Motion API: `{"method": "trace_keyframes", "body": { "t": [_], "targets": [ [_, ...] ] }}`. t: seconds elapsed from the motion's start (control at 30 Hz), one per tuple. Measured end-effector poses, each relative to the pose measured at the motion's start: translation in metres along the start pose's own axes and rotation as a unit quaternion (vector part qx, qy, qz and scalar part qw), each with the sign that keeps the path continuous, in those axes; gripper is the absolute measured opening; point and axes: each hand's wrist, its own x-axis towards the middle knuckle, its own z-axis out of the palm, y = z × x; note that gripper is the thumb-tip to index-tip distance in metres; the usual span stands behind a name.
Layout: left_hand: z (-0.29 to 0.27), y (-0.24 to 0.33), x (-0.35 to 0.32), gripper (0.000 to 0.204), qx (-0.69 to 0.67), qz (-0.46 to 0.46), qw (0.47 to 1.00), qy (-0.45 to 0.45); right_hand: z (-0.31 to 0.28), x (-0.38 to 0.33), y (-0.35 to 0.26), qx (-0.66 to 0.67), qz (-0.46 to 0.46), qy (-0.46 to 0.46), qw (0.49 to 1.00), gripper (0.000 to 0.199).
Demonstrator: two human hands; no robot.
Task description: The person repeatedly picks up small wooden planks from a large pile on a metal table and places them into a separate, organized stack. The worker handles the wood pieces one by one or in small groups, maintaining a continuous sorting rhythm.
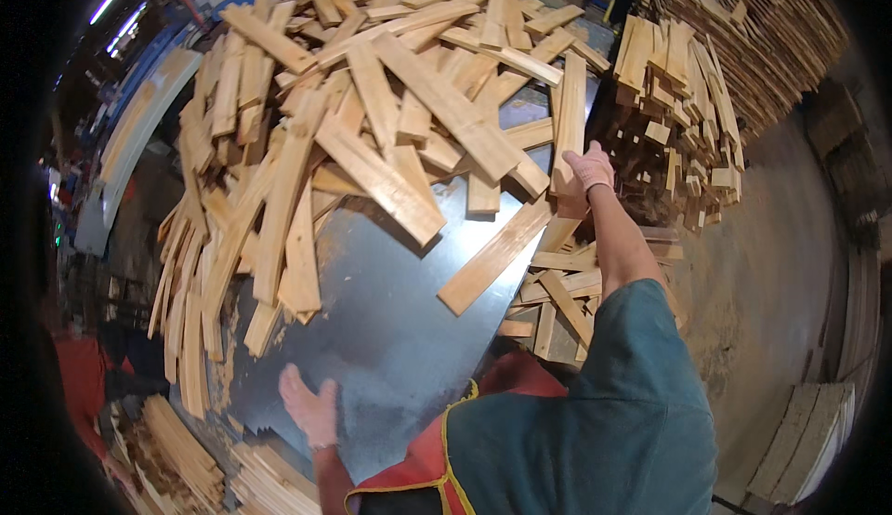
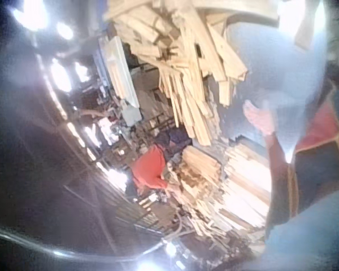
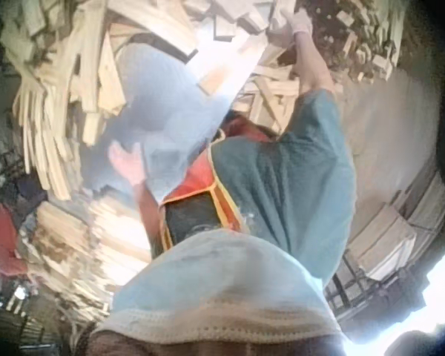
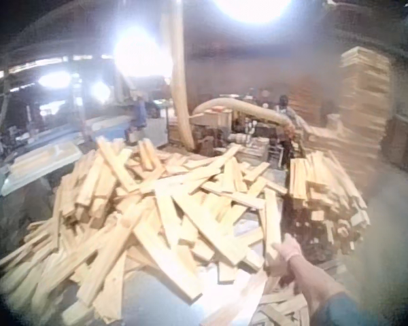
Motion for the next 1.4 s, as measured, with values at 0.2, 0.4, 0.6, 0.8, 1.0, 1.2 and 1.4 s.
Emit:
{"method": "trace_keyframes", "body": {
  "t": [0.2,0.4,0.6,0.8,1.0,1.2,1.4],
  "targets": [
    [0.019,0.054,0.206,0.102,0.01,0.007,0.999,0.034,0.045,0.052,0.061,0.307,0.108,-0.135,0.936,0.075],
    [0.036,0.069,0.266,0.109,0.103,-0.03,0.993,-0.045,0.014,0.033,0.059,0.417,0.121,-0.26,0.863,0.052],
    [0.041,0.061,0.212,0.107,0.052,-0.065,0.982,-0.168,0.006,-0.1,0.028,0.525,0.155,-0.395,0.738,0.053],
    [0.069,0.005,0.061,0.073,-0.233,-0.211,0.942,-0.118,0.061,-0.263,-0.01,0.55,0.155,-0.381,0.727,0.076],
    [0.02,-0.065,-0.093,0.073,-0.639,-0.276,0.686,-0.211,0.073,-0.323,0.01,0.575,0.147,-0.431,0.68,0.073],
    [-0.035,-0.069,-0.23,0.068,-0.772,-0.36,0.498,-0.163,0.056,-0.431,0.012,0.455,0.153,-0.546,0.686,0.081],
    [-0.031,-0.089,-0.288,0.054,-0.697,-0.324,0.637,-0.049,0.103,-0.463,-0.025,0.378,0.034,-0.68,0.627,0.073]
  ]
}}
